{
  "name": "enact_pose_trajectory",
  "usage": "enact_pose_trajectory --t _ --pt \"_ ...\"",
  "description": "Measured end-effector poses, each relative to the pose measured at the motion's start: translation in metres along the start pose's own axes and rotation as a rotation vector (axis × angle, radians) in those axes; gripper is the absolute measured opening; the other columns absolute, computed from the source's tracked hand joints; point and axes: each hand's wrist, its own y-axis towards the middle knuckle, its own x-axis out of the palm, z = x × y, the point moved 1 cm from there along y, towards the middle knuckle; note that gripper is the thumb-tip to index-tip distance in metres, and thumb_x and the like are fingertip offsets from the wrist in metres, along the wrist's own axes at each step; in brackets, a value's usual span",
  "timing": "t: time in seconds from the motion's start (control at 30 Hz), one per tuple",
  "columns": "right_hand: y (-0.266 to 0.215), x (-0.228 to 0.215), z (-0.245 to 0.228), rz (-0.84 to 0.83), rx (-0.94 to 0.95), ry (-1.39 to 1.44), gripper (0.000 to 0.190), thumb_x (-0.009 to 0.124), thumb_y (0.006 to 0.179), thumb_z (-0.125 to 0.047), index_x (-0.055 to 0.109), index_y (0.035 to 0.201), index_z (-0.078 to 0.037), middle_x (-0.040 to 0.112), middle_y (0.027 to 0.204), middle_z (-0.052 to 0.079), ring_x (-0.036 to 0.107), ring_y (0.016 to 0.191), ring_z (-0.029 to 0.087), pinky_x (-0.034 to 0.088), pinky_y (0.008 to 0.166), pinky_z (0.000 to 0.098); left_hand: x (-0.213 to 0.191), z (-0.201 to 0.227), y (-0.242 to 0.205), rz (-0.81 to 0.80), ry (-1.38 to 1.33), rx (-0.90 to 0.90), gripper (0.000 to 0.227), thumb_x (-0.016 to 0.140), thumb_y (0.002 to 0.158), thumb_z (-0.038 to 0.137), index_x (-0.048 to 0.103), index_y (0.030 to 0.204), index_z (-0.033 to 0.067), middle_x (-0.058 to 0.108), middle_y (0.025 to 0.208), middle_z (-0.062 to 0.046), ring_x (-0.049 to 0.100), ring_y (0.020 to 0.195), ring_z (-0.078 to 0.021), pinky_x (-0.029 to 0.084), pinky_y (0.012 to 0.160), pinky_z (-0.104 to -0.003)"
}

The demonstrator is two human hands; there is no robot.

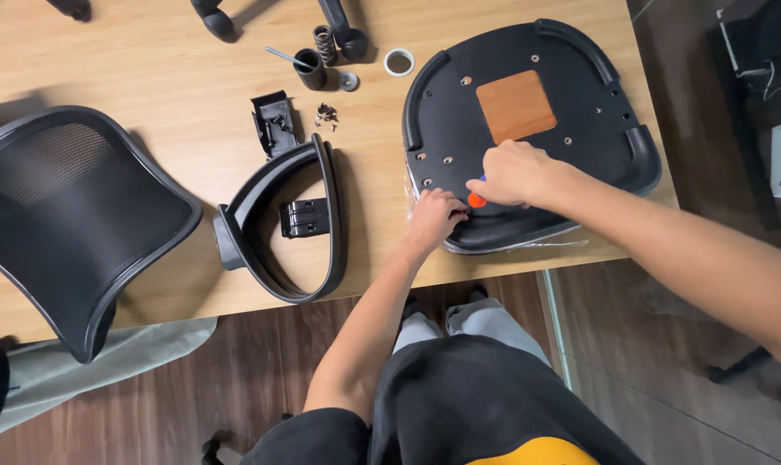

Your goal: Using a screwdriver to fasten or remove screws from an office chair seat component.

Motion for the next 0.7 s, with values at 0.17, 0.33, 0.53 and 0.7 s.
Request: enact_pose_trajectory --t 0.17,0.33,0.53,0.7 --pt "0.009 0.027 0.004 0.184 -0.282 -0.195 0.05 0.074 0.086 -0.048 0.077 0.084 0.002 0.072 0.082 0.023 0.073 0.083 0.04 0.06 0.074 0.0475 -0.004 0.002 0.0 -0.012 -0.002 -0.011 0.013 0.079 0.078 0.02 0.078 0.085 0.0094 0.072 0.09 -0.003 0.062 0.093 -0.0246 0.043 0.087 -0.038" --pt "0.015 0.037 0.012 0.218 -0.435 -0.3 0.049 0.072 0.088 -0.048 0.075 0.078 0.0 0.072 0.077 0.02 0.073 0.078 0.039 0.06 0.072 0.0465 -0.008 0.0 0.003 -0.056 -0.038 0.006 0.011 0.08 0.078 0.019 0.078 0.083 0.0092 0.072 0.088 -0.003 0.062 0.092 -0.0257 0.043 0.085 -0.039" --pt "0.019 0.053 0.014 0.319 -0.603 -0.427 0.047 0.073 0.083 -0.048 0.074 0.073 -0.002 0.073 0.073 0.017 0.073 0.073 0.037 0.059 0.072 0.0439 -0.004 0.0 0.001 -0.004 -0.015 0.035 0.014 0.08 0.078 0.02 0.076 0.083 0.0079 0.072 0.087 -0.003 0.062 0.089 -0.0261 0.043 0.084 -0.04" --pt "0.015 0.043 0.012 0.238 -0.653 -0.494 0.05 0.07 0.089 -0.05 0.072 0.072 -0.003 0.071 0.072 0.015 0.073 0.073 0.034 0.059 0.07 0.0425 0.007 -0.01 0.0 -0.016 0.018 0.025 0.008 0.077 0.078 0.016 0.076 0.083 0.0099 0.072 0.089 -0.002 0.062 0.092 -0.0246 0.044 0.085 -0.038"
